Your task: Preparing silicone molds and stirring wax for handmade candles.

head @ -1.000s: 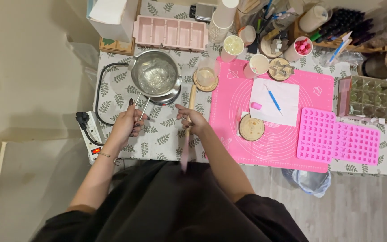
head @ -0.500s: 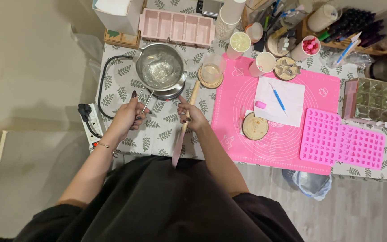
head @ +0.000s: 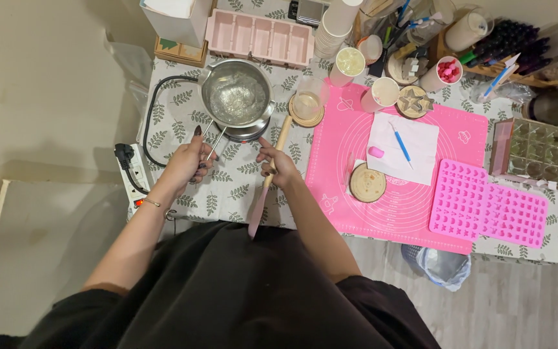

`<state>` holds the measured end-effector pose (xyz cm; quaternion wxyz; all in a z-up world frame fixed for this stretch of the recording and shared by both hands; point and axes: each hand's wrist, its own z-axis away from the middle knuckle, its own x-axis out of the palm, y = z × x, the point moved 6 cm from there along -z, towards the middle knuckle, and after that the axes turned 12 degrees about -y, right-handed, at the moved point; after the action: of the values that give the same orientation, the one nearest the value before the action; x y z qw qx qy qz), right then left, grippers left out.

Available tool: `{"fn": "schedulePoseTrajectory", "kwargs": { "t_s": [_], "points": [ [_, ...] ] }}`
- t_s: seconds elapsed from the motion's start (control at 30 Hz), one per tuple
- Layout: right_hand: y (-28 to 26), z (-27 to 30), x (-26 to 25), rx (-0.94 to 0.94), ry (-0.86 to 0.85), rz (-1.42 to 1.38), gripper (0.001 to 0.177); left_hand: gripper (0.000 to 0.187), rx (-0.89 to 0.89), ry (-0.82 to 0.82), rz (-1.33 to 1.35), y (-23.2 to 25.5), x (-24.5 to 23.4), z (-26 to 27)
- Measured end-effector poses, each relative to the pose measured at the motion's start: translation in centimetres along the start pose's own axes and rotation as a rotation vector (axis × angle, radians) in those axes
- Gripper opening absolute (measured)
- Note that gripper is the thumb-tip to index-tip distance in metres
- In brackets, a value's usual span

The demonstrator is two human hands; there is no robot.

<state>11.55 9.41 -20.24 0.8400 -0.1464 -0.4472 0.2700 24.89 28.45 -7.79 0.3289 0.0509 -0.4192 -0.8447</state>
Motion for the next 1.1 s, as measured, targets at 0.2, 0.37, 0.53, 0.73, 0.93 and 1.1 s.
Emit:
{"fn": "schedulePoseTrajectory", "kwargs": {
  "t_s": [0.2,0.37,0.53,0.73,0.93,1.1],
  "points": [
    [0.0,-1.1,-1.2,-0.005,-0.013,-0.006,0.061,0.063,-0.006,-0.002,0.004,-0.1,0.0,-0.1],
    [-0.1,-1.6,-1.5,0.001,-0.025,0.012,0.06,0.064,-0.003,0.009,-0.012,0.4,0.5,0.4],
    [-0.5,-1.6,-1.5,0.009,-0.013,0.035,0.06,0.063,-0.013,0.009,-0.005,0.0,0.2,0.0],
    [-0.9,-1.4,-1.3,0.028,0.003,0.036,0.06,0.062,-0.008,0.008,0.006,-0.1,0.2,-0.1],
    [-1.1,-0.3,-0.4,0.02,0.033,0.08,0.059,0.062,-0.028,0.019,-0.008,-0.2,0.5,0.1],
    [-4.1,5.7,0.5,-0.225,0.402,0.346,0.025,0.061,-0.005,0.001,0.029,-0.4,0.3,-0.4]
  ]
}}
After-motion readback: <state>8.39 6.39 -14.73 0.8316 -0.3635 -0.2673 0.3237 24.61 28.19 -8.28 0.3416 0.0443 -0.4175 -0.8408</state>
